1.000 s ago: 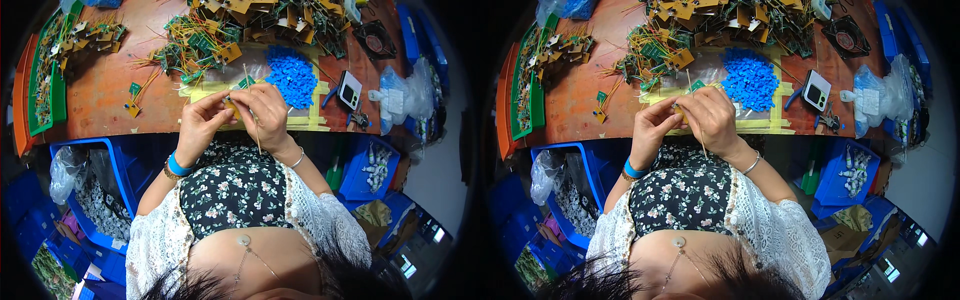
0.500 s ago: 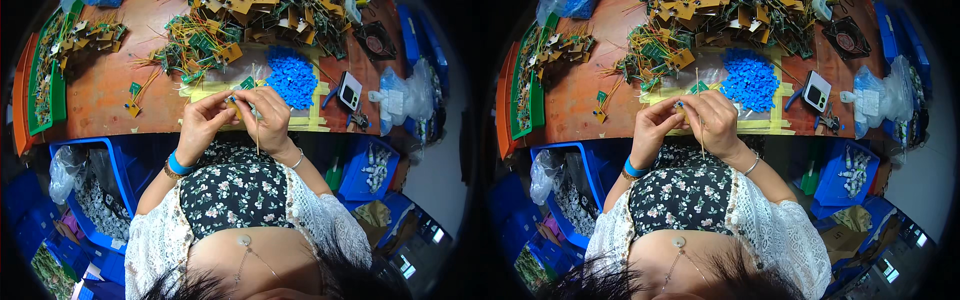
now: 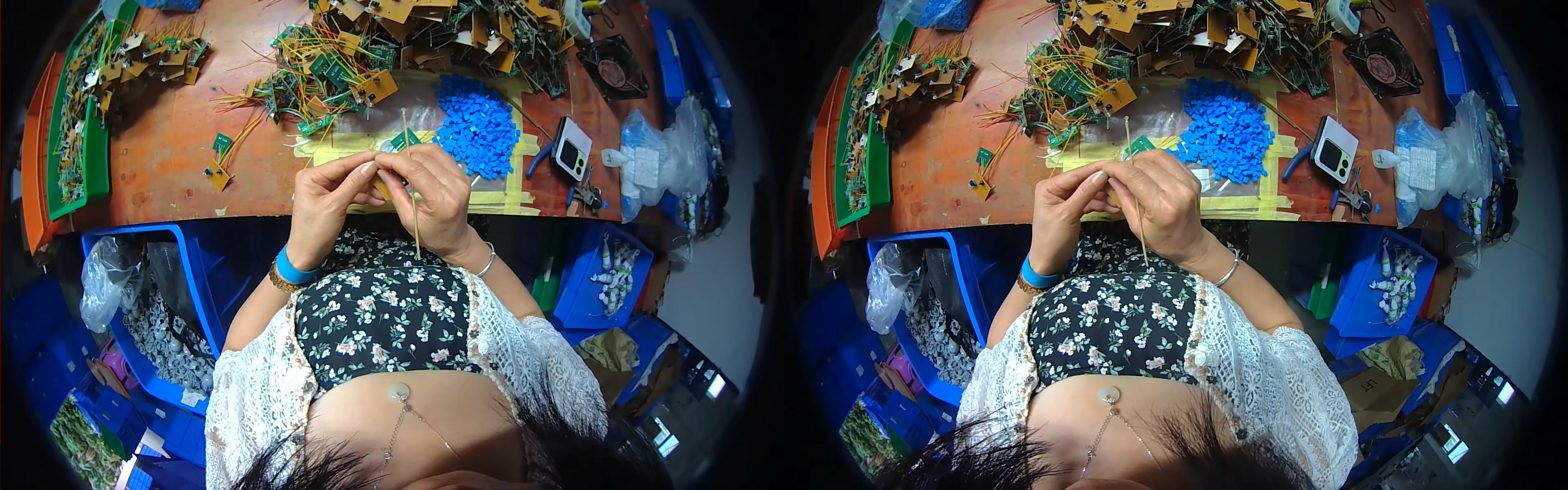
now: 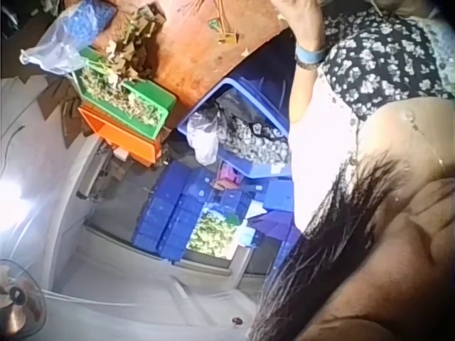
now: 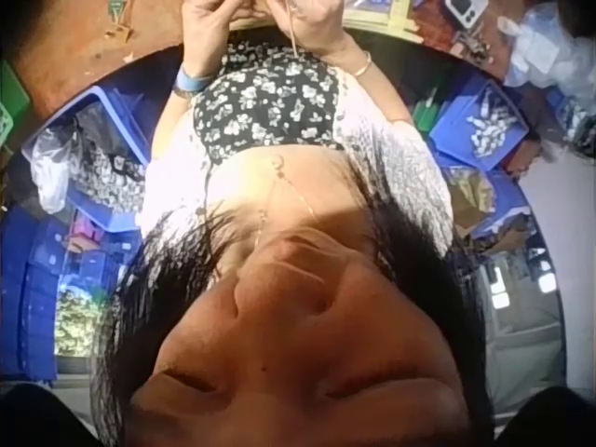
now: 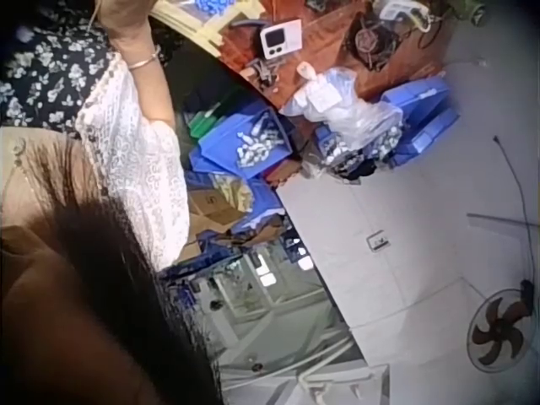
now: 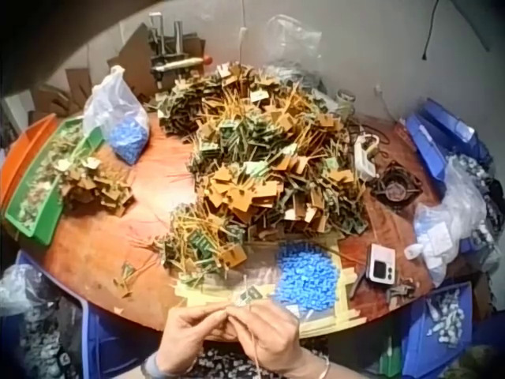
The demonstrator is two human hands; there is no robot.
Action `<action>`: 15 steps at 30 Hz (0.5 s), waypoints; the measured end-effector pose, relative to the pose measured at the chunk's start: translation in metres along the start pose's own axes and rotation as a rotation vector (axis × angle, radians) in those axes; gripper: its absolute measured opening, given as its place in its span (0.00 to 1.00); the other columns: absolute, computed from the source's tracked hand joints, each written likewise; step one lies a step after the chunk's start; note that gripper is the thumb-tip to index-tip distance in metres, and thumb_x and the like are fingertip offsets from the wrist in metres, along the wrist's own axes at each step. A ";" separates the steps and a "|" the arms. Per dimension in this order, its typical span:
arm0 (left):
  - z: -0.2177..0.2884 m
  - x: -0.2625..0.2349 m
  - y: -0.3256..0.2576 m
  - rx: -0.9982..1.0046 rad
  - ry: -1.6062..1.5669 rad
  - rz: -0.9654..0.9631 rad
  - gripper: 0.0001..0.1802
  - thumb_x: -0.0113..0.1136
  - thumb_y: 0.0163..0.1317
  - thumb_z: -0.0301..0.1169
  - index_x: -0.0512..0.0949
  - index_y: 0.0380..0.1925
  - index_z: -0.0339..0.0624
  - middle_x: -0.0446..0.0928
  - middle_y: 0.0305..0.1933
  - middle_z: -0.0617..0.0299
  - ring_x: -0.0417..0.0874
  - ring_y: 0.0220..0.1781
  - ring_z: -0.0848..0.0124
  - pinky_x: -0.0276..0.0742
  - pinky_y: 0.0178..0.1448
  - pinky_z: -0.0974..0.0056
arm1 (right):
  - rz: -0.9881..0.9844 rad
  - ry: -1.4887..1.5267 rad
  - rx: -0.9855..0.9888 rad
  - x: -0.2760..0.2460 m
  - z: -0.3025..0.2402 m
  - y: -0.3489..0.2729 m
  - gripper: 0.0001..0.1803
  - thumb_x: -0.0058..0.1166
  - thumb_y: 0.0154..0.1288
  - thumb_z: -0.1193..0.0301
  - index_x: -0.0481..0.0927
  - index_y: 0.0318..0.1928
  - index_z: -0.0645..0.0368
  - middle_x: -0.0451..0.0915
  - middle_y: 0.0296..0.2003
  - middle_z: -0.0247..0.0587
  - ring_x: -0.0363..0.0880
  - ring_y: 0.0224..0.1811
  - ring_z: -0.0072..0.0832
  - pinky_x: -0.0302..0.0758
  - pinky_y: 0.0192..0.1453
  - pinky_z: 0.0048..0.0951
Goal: Assembling small electronic components onto a circuit board at a factory workbench.
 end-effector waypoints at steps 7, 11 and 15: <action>0.034 -0.084 -0.031 0.371 0.354 0.350 0.14 0.54 0.69 0.25 0.80 0.51 0.30 0.83 0.38 0.58 0.82 0.35 0.75 0.80 0.41 0.71 | 0.102 0.022 -0.017 -0.015 0.008 -0.001 0.16 0.65 0.51 0.85 0.83 0.42 0.61 0.85 0.35 0.41 0.82 0.36 0.35 0.77 0.40 0.31; 0.044 -0.148 -0.040 0.352 0.627 0.595 0.12 0.58 0.68 0.26 0.82 0.48 0.35 0.82 0.32 0.63 0.80 0.31 0.80 0.75 0.36 0.76 | 0.103 0.000 0.070 -0.020 0.020 -0.004 0.14 0.65 0.54 0.83 0.83 0.42 0.60 0.85 0.36 0.41 0.81 0.36 0.32 0.76 0.36 0.27; 0.048 -0.162 -0.038 0.475 1.239 0.767 0.12 0.61 0.64 0.26 0.83 0.47 0.40 0.81 0.38 0.57 0.80 0.38 0.68 0.77 0.44 0.65 | 0.114 -0.012 0.080 -0.022 0.022 -0.004 0.13 0.63 0.56 0.83 0.83 0.42 0.60 0.85 0.37 0.41 0.81 0.36 0.31 0.76 0.34 0.26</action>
Point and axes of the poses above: each hand's wrist, its own y-axis towards the middle knuckle, its own x-axis out of the palm, z = x × y, the point moved 3 cm from there along y, towards the middle knuckle
